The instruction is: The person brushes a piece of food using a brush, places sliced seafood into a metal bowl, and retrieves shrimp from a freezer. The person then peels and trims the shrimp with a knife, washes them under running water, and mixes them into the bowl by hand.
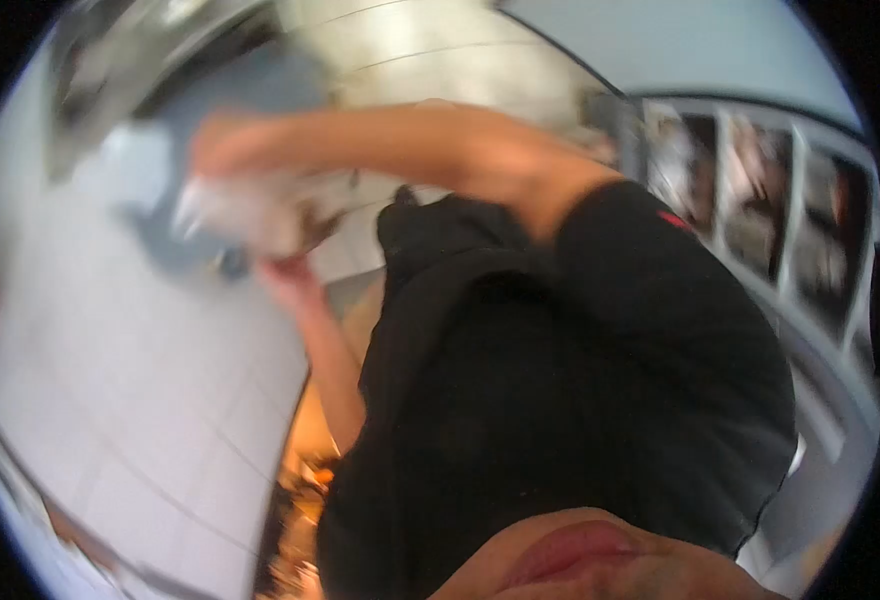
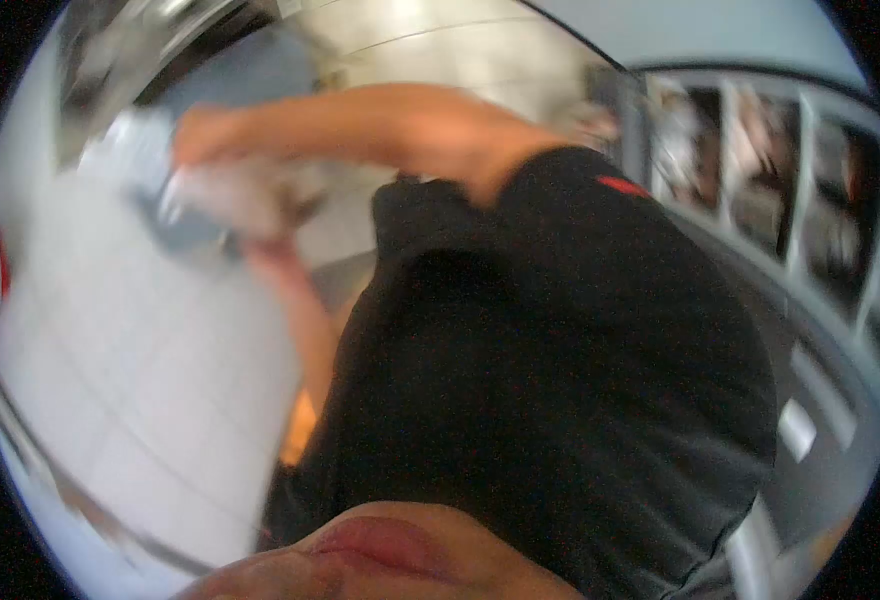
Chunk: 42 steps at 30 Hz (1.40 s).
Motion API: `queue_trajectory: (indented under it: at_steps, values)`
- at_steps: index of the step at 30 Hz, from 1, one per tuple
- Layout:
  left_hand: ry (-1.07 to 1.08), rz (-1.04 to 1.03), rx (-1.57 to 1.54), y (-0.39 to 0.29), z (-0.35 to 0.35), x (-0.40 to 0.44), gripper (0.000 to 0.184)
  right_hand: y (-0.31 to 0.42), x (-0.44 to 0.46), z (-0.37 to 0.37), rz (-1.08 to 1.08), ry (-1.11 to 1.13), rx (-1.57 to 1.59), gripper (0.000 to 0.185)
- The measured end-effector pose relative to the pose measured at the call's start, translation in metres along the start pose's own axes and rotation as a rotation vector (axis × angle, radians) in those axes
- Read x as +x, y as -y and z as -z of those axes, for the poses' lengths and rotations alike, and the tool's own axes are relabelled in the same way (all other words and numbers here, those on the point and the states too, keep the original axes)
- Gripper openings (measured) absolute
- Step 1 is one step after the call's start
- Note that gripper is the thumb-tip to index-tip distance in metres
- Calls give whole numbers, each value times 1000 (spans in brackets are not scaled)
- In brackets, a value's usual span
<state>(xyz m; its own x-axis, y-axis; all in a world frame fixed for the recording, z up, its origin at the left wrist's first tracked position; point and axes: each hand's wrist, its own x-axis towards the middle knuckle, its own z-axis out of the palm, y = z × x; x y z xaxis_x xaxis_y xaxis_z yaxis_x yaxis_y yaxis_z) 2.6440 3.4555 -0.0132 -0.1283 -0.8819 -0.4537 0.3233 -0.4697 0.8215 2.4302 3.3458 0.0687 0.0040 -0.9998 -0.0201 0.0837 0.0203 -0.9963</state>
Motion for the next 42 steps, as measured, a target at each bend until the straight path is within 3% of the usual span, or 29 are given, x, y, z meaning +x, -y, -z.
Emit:
queue_trajectory:
  at_steps: [1,2,3,4,6,9,12,13,14,17,19,21,23,24,25,27,29,32,35,38,42]
  values:
    - [169,6,-47,-8,2,14,50,-24,33,-11,115,-98,-197,22]
    - [78,32,-59,-6,8,31,54,-55,63,-22,168,-170,-376,26]
    - [128,29,-45,-2,16,51,60,-77,83,-34,195,-256,-438,24]
    - [83,-11,28,3,26,65,65,-39,44,-26,-152,-128,-524,27]
    - [25,-5,145,-4,41,97,67,-114,64,-51,-6,-164,-571,32]
    - [14,26,242,-8,42,109,69,-124,4,-29,128,-401,-276,41]
    - [-51,28,313,6,26,92,70,-152,-65,28,319,-566,-322,43]
    - [-90,4,346,10,21,78,71,-177,-104,55,244,-570,-294,43]
    - [-99,17,396,13,19,63,71,-171,-150,89,17,-561,-256,42]
    - [-84,94,562,50,34,38,69,-254,-302,174,-639,-881,-117,33]
    - [-68,178,721,74,37,24,67,-323,-416,216,-752,-1197,-485,34]
    - [-61,250,867,100,9,-10,65,-324,-520,257,-957,-1375,-492,29]
    - [48,306,973,126,-10,-29,61,-348,-627,291,-915,-1617,-821,26]
    - [108,332,1027,140,-20,-32,59,-353,-677,312,-969,-1658,-892,24]
    - [160,390,1052,152,-35,-35,58,-324,-705,329,-1198,-1692,-844,23]
    - [260,508,1108,174,-64,-37,55,-335,-786,367,-1214,-1806,-860,27]
    - [369,491,1167,192,-90,-32,52,-321,-833,396,-1362,-1855,-842,29]
    - [473,465,1241,212,-135,-26,52,-332,-881,423,-1350,-1857,-893,34]
    - [543,441,1277,229,-182,-27,51,-314,-855,439,-1516,-1813,-1080,23]
    - [603,433,1330,245,-210,-26,50,-408,-904,450,-1600,-1460,-552,37]
    - [668,440,1356,266,-232,-28,46,-369,-872,435,-1533,-1515,-563,37]
